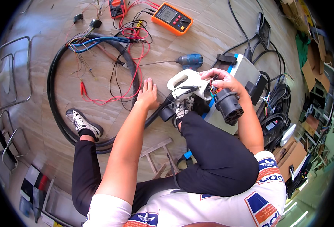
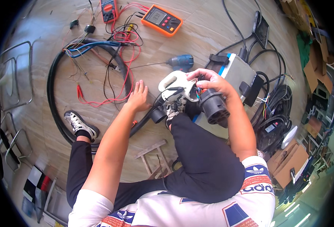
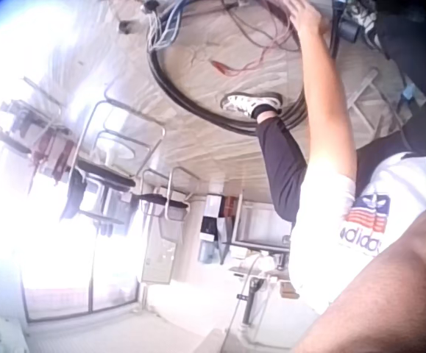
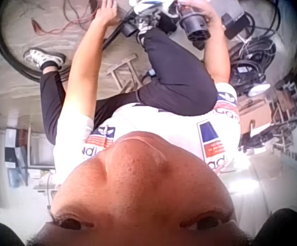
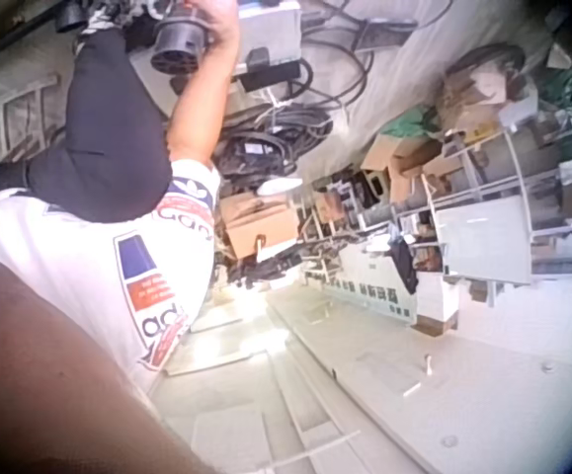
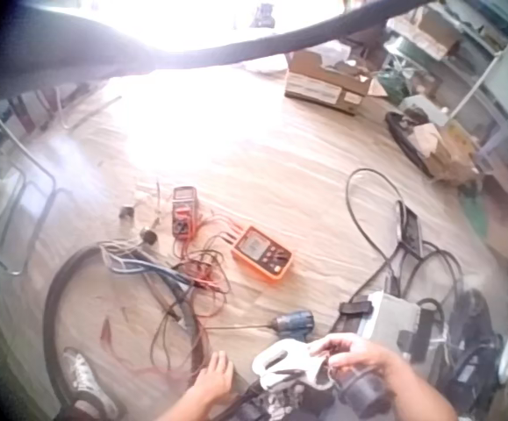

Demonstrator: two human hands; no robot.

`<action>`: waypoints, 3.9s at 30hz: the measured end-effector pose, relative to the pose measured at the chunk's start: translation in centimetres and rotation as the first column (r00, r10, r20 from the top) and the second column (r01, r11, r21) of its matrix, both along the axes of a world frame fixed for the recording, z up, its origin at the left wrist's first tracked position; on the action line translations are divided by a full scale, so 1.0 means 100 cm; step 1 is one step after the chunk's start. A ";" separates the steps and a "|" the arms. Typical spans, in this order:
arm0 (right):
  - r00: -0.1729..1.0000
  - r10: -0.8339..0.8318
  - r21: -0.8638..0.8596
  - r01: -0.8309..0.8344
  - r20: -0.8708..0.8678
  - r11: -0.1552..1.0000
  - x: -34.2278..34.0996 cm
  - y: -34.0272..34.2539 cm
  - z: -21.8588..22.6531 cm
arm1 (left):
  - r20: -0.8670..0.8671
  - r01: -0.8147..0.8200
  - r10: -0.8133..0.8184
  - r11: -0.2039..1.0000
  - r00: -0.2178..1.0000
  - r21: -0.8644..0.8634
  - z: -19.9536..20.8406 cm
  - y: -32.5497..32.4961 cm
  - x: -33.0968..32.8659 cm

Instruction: The person tests wires using a multimeter and fits internal electrical components into a white plastic housing by hand.

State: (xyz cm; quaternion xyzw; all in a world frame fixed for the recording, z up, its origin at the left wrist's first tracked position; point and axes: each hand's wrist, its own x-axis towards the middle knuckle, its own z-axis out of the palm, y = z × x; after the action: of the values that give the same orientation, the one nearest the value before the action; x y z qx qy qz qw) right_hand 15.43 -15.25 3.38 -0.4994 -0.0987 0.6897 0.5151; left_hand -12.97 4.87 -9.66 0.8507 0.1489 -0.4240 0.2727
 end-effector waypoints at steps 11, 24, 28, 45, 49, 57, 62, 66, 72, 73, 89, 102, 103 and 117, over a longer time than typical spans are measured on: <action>1.000 -0.008 -0.007 0.008 0.009 1.000 -0.002 0.004 0.005 | -0.085 0.030 -0.030 1.000 0.996 -0.003 0.003 0.001 0.008; 0.998 0.011 0.064 -0.015 0.062 0.998 0.000 0.001 -0.002 | -0.116 0.060 -0.068 0.996 0.991 -0.068 -0.003 0.009 0.007; 0.997 0.019 0.069 -0.024 0.072 0.997 0.001 0.002 0.000 | -0.108 0.050 -0.061 0.994 0.992 -0.099 -0.005 0.010 0.008; 0.998 0.015 0.057 -0.018 0.065 0.998 0.000 0.003 0.002 | -0.117 0.086 -0.098 0.991 0.988 -0.104 -0.008 0.011 0.006; 0.998 0.012 0.055 -0.016 0.062 0.998 0.000 0.003 0.002 | -0.144 0.069 -0.084 0.992 0.986 -0.105 -0.005 0.011 0.008; 0.997 0.025 0.068 -0.030 0.073 0.997 0.001 0.002 0.000 | -0.186 0.066 -0.079 0.995 0.979 -0.076 -0.003 0.008 0.012; 0.997 0.024 0.071 -0.030 0.079 0.997 0.001 0.001 -0.001 | -0.186 0.067 -0.080 0.995 0.979 -0.072 -0.004 0.008 0.012; 0.997 0.021 0.065 -0.026 0.074 0.998 0.000 0.002 0.001 | -0.193 0.077 -0.087 0.995 0.977 -0.056 -0.007 0.006 0.011; 0.996 0.022 0.069 -0.028 0.081 0.997 0.001 0.001 -0.001 | -0.189 0.079 -0.087 0.996 0.978 -0.049 -0.006 0.004 0.012; 0.997 0.020 0.068 -0.026 0.079 0.997 0.001 0.001 -0.001 | -0.189 0.076 -0.084 0.996 0.978 -0.051 -0.005 0.004 0.012; 0.997 0.017 0.066 -0.022 0.078 0.998 0.000 0.003 0.000 | -0.180 0.054 -0.060 0.998 0.982 -0.034 -0.007 0.002 0.009; 0.996 0.029 0.073 -0.034 0.081 0.997 0.001 0.003 0.002 | -0.172 0.041 -0.045 0.999 0.984 -0.027 -0.004 0.001 0.010; 0.996 0.032 0.073 -0.038 0.085 0.997 0.001 0.003 0.002 | -0.172 0.045 -0.048 0.999 0.984 -0.025 -0.004 0.000 0.010; 0.996 0.021 0.073 -0.028 0.091 0.997 0.000 0.003 0.002 | -0.167 0.037 -0.039 0.999 0.985 -0.015 -0.004 -0.001 0.011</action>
State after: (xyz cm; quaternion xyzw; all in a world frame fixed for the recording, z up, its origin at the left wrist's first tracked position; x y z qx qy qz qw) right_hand 15.42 -14.96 3.55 -0.5093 -0.1535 0.6686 0.5196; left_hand -11.84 4.78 -10.02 0.8133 0.1523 -0.4998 0.2561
